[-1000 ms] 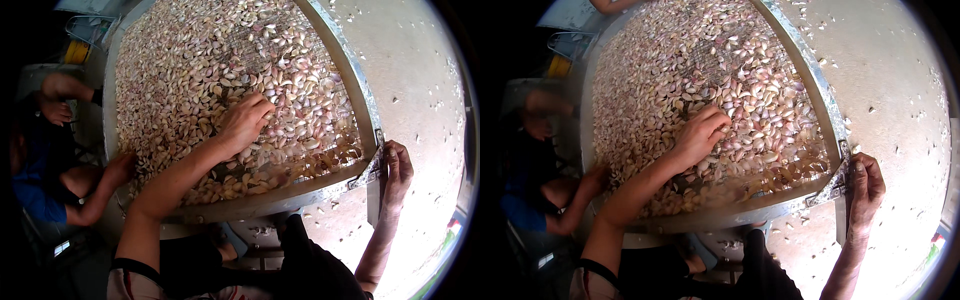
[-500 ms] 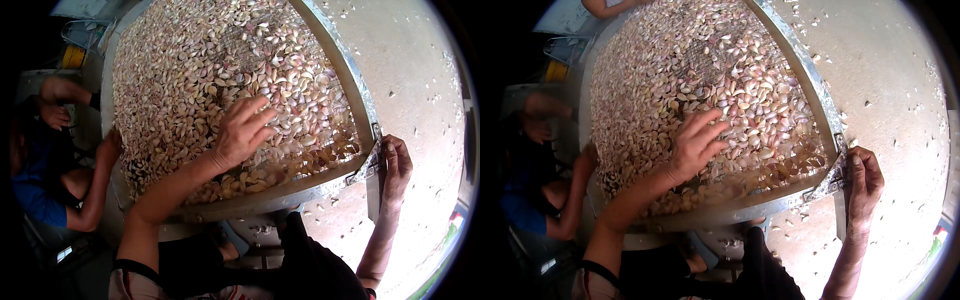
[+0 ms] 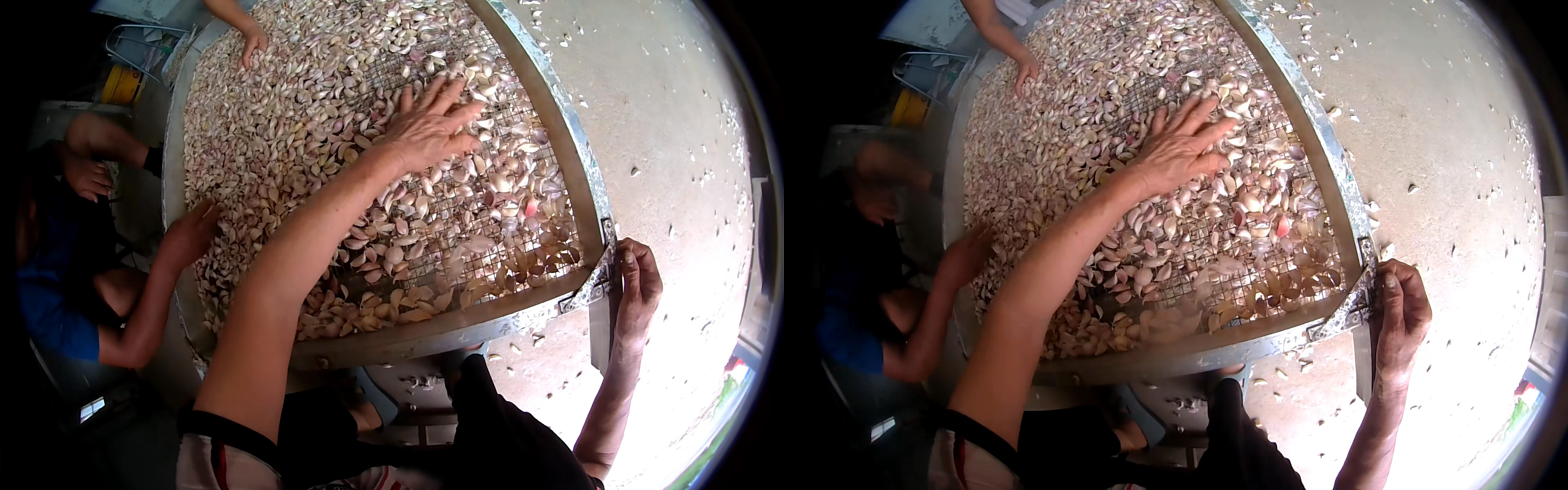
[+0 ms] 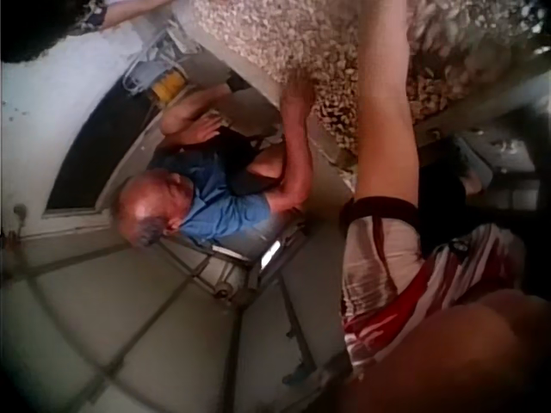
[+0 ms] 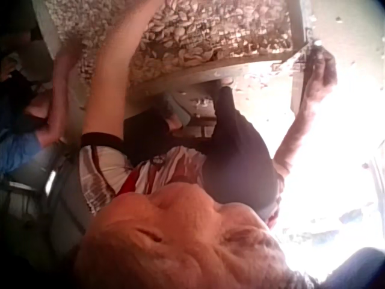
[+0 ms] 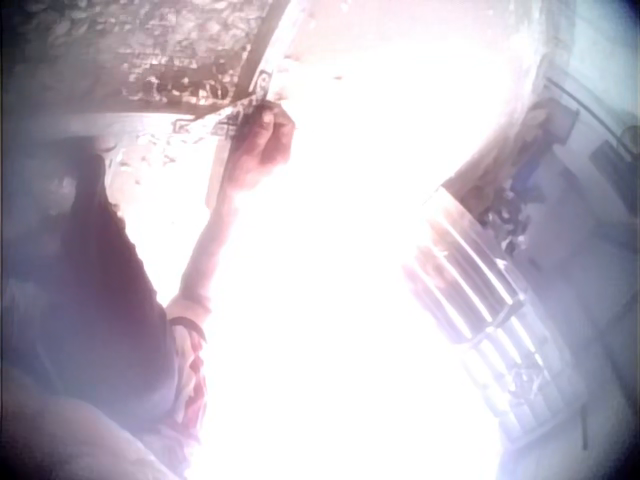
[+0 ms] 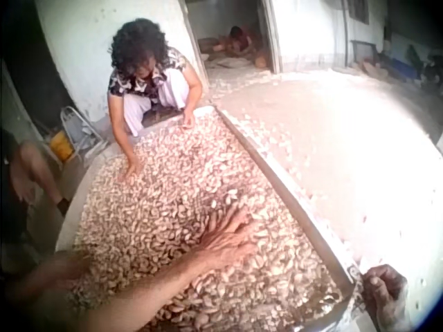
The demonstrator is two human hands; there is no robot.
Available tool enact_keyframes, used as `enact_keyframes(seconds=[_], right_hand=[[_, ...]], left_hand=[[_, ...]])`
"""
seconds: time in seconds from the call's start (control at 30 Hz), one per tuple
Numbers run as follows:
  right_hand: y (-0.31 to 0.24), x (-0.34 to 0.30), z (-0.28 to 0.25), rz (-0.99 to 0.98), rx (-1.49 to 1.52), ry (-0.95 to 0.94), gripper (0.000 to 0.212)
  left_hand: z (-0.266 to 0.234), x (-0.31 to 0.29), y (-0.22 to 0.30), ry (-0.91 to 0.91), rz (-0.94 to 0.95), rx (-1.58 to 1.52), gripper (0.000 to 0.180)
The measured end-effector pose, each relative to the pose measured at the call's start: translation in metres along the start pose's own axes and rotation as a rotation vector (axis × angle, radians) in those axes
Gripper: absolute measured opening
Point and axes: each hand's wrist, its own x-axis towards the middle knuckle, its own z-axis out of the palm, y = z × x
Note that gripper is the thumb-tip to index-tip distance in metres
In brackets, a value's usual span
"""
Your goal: The person sorts garlic cloves on a mesh tray by hand, picking up individual cloves and peeling them.
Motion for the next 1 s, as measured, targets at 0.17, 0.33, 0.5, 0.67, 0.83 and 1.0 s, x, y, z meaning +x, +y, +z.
enact_keyframes(seconds=[0.17,0.33,0.5,0.67,0.83,1.0], right_hand=[[-0.001,0.001,0.001,0.009,0.037,-0.041,0.015],[-0.003,0.0,-0.001,-0.003,0.02,-0.017,0.015],[0.0,0.001,0.002,0.035,0.02,0.007,0.015],[-0.001,0.001,0.0,0.007,0.046,-0.011,0.014],[-0.026,-0.01,0.021,-0.345,-0.312,0.231,0.018],[-0.055,-0.031,0.08,-0.371,-0.348,-0.183,0.013]], left_hand=[[-0.01,-0.039,-0.065,0.011,-0.275,-0.064,0.071],[0.008,-0.11,-0.018,0.157,-0.017,0.099,0.064],[0.001,-0.11,0.047,0.341,0.196,-0.118,0.034],[0.003,-0.072,0.051,0.338,0.225,-0.161,0.023],[-0.021,-0.097,0.059,0.096,-0.087,-1.073,0.016],[-0.05,-0.123,0.085,-0.037,-0.025,-1.546,0.021]])
